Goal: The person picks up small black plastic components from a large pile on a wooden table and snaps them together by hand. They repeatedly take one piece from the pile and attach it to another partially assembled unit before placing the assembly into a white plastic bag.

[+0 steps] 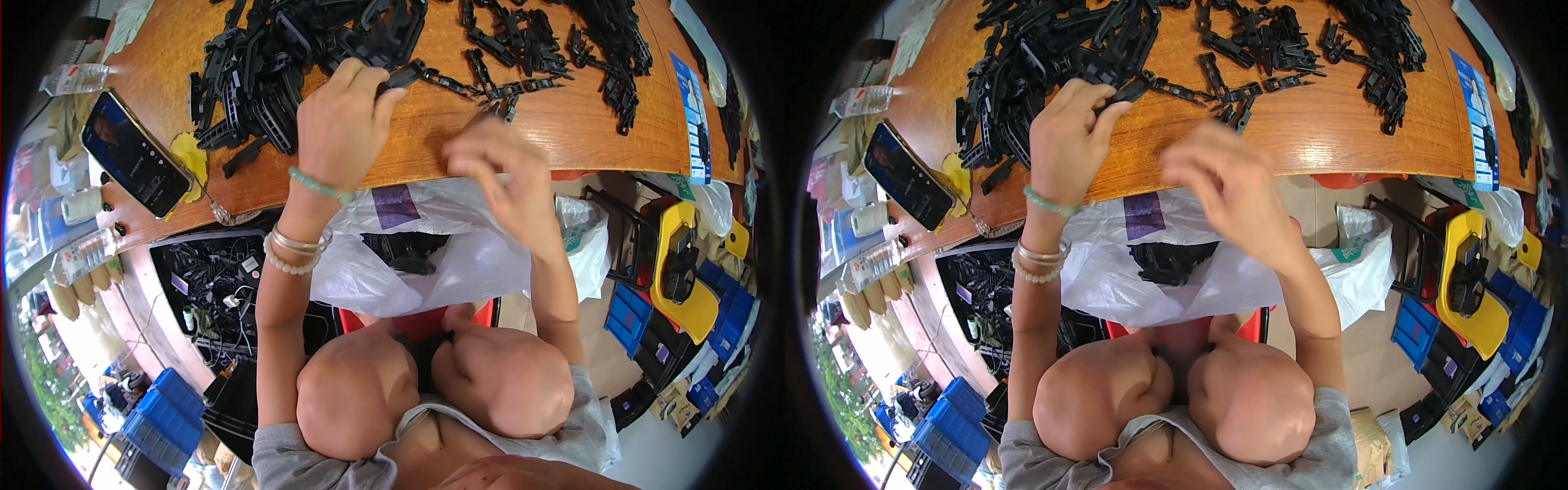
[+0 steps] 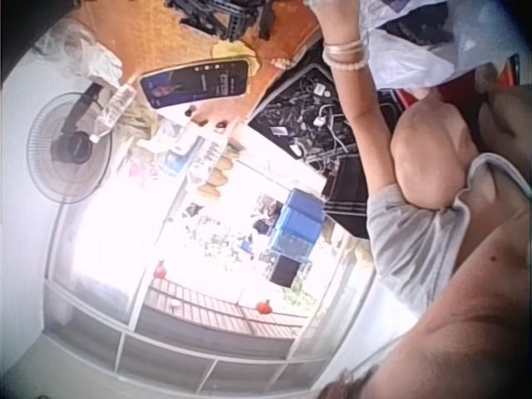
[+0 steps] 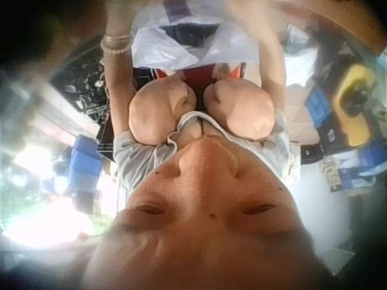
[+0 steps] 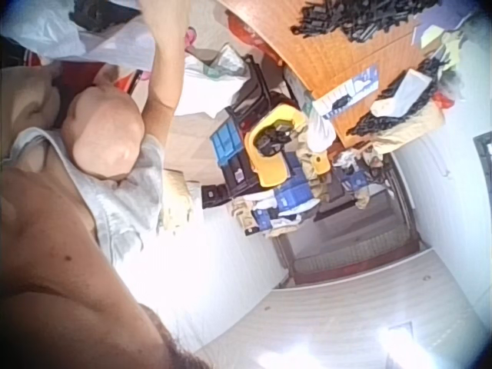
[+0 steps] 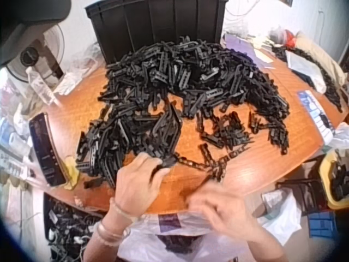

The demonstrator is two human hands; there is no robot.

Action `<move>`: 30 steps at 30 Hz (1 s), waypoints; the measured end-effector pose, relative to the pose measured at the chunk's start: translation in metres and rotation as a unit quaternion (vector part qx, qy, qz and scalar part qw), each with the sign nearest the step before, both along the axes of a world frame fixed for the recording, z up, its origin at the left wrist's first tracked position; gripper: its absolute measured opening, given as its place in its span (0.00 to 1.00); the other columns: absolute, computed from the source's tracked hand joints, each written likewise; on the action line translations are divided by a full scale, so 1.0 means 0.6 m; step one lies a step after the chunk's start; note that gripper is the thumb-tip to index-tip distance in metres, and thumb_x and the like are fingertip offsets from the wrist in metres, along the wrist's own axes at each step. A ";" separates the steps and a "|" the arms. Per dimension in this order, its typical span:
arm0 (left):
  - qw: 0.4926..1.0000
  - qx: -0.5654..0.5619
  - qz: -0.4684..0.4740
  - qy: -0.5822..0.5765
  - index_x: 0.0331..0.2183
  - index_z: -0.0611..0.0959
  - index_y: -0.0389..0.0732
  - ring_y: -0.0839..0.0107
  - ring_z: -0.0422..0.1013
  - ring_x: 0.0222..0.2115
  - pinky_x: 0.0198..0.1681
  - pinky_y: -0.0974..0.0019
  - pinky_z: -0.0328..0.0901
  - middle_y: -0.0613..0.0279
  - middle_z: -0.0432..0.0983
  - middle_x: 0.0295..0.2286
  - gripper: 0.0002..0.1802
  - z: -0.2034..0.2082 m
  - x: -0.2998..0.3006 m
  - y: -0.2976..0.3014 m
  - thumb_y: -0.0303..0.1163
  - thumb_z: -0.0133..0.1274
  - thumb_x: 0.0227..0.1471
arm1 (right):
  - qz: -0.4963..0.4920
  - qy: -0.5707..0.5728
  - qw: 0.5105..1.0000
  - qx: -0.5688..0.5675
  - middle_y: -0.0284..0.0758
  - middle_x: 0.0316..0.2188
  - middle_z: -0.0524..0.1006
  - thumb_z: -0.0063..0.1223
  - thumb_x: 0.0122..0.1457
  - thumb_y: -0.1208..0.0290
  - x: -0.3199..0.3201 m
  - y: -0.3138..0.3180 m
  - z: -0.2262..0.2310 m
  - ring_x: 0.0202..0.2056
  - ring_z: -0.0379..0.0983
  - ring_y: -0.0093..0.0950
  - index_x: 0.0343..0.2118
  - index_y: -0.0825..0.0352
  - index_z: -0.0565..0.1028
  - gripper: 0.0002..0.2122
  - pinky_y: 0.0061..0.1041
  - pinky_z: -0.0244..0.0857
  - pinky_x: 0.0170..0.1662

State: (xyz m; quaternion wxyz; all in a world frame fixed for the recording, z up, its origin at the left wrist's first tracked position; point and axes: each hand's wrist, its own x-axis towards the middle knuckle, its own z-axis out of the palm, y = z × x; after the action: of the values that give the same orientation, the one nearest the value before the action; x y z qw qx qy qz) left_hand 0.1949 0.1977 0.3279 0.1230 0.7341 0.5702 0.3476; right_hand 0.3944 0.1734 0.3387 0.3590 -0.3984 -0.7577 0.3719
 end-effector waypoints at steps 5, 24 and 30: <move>0.991 0.047 0.035 0.117 0.26 0.78 0.35 0.67 0.69 0.20 0.24 0.70 0.63 0.57 0.71 0.23 0.06 -0.001 0.015 0.001 0.21 0.59 0.41 | -0.147 -0.236 0.934 0.225 0.34 0.33 0.74 0.58 0.45 0.79 -0.024 0.070 -0.020 0.37 0.67 0.36 0.28 0.68 0.75 0.06 0.32 0.59 0.40; 0.882 -0.276 -0.103 -0.368 0.40 0.79 0.29 0.76 0.73 0.33 0.38 0.75 0.66 0.57 0.78 0.34 0.14 0.046 0.022 -0.074 0.24 0.55 0.49 | 0.001 0.091 0.996 0.022 0.37 0.25 0.77 0.59 0.46 0.82 0.005 -0.021 0.007 0.24 0.73 0.28 0.30 0.70 0.77 0.07 0.22 0.66 0.29; 0.954 -0.170 -0.141 -0.203 0.40 0.78 0.32 0.71 0.76 0.27 0.31 0.72 0.67 0.55 0.79 0.29 0.18 0.044 0.029 -0.094 0.26 0.60 0.45 | -0.059 0.104 0.993 0.024 0.38 0.24 0.77 0.61 0.44 0.81 -0.001 -0.037 0.002 0.24 0.72 0.30 0.30 0.70 0.76 0.08 0.24 0.66 0.30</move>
State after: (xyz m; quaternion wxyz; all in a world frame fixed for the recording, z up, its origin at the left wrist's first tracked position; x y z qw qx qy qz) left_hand 0.2123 0.1410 0.3543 0.4068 0.6893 0.4741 0.3668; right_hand 0.3941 0.1509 0.3402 0.4669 -0.3925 -0.7001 0.3712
